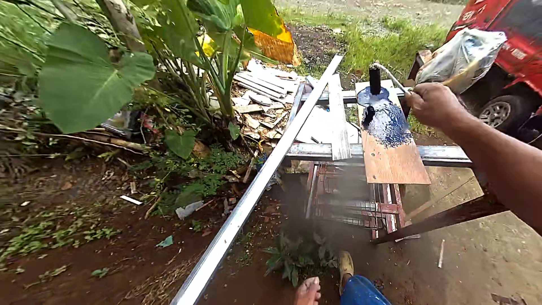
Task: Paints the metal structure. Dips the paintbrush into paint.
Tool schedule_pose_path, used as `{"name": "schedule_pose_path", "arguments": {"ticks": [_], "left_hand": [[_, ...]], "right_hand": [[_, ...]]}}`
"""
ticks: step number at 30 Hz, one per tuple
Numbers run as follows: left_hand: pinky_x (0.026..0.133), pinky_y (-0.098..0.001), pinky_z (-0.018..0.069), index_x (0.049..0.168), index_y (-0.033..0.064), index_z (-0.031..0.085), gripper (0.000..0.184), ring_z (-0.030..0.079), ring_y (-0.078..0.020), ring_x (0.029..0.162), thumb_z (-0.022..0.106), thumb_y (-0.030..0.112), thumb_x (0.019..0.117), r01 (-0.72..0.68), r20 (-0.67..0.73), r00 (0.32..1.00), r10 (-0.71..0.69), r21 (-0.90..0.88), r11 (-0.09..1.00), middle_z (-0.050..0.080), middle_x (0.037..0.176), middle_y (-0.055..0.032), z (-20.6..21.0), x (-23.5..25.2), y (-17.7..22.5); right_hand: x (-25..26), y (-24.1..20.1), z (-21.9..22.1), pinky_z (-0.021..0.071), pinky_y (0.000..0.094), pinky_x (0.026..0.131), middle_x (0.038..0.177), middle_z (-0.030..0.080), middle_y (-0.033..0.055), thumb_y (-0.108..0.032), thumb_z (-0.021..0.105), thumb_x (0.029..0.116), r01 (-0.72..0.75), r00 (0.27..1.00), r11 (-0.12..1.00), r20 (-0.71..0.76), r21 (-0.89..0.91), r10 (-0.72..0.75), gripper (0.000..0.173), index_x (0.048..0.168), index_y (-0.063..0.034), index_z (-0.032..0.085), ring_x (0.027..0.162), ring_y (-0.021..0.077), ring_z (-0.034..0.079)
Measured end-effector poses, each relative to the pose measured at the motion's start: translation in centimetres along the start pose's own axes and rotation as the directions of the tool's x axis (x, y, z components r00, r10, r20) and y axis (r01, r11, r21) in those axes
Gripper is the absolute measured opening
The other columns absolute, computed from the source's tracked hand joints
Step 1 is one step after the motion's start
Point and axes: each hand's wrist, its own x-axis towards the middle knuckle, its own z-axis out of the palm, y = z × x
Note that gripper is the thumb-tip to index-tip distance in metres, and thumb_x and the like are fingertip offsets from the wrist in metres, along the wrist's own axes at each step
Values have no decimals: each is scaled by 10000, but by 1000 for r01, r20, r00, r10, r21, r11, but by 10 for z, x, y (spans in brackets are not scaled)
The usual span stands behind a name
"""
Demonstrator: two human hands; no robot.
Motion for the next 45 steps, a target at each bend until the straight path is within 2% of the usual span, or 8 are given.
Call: {"name": "schedule_pose_path", "arguments": {"ticks": [5, 7, 11, 19, 25, 33, 40, 45], "left_hand": [[878, -437, 597, 1484, 32, 446, 568, 704, -253, 1054, 380, 439, 1093, -404, 357, 807, 470, -245, 881, 682, 1253, -143, 92, -41, 256], [866, -431, 595, 1491, 34, 416, 592, 703, -262, 1061, 349, 474, 1101, -394, 388, 761, 520, -362, 845, 673, 1273, -159, 119, -44, 310], [701, -347, 617, 1337, -39, 505, 381, 731, -243, 845, 506, 249, 1087, -349, 175, 830, 530, -578, 738, 705, 1058, -206, 152, -54, 356], [580, -325, 622, 1211, -68, 586, 246, 722, -203, 730, 533, 121, 1063, -598, -24, 747, 665, -462, 655, 709, 970, -162, 125, -96, 337], [550, -340, 621, 1228, -84, 578, 278, 726, -230, 706, 533, 124, 1049, -661, -157, 706, 691, -498, 562, 719, 971, -201, 73, -114, 289], [583, -308, 618, 1166, -16, 617, 215, 711, -183, 680, 504, 127, 1052, -722, -315, 662, 680, -515, 463, 724, 948, -155, 12, -153, 241], [526, -258, 600, 1186, 75, 646, 219, 717, -150, 666, 586, 223, 1036, -812, -416, 567, 711, -429, 396, 746, 956, -121, -47, -203, 194], [498, -284, 598, 1178, 137, 664, 278, 736, -171, 696, 692, 328, 977, -828, -532, 560, 635, -331, 453, 758, 975, -92, -88, -246, 145]], "right_hand": [[32, -9, 25, 478, 719, 807, 967, 665, 286, -348, 421, 1090, -33, 998, 999, 58, 32, 31, 473, 933, 31, 655, 968, 481, 658], [30, -14, 27, 477, 730, 830, 1002, 677, 297, -324, 422, 1091, -55, 994, 998, 94, 5, 54, 461, 961, 36, 679, 1004, 493, 661], [14, -13, 15, 477, 716, 804, 986, 665, 275, -327, 426, 1096, -37, 997, 999, 75, 11, 36, 446, 947, 21, 661, 983, 477, 655], [-42, -2, -14, 456, 620, 660, 780, 597, 162, -351, 419, 1100, 53, 998, 980, -37, 191, -47, 420, 895, -42, 618, 749, 352, 611], [-108, -10, -15, 382, 336, 466, 617, 460, -7, -354, 427, 1103, 160, 987, 876, -80, 456, -139, 363, 946, -107, 642, 476, 116, 412], [-198, -44, 24, 331, 255, 362, 556, 440, -27, -338, 448, 1090, 186, 967, 736, 12, 651, -255, 331, 932, -130, 651, 386, 84, 351], [-292, -13, 66, 380, 187, 391, 542, 393, -101, -389, 498, 1077, -77, 974, 329, 141, 941, -175, 271, 903, -215, 612, 400, 16, 369], [-323, 42, 146, 394, 215, 423, 567, 426, -78, -288, 420, 1096, -291, 933, 617, 359, 731, 14, 295, 901, -131, 576, 430, 35, 395]]}}
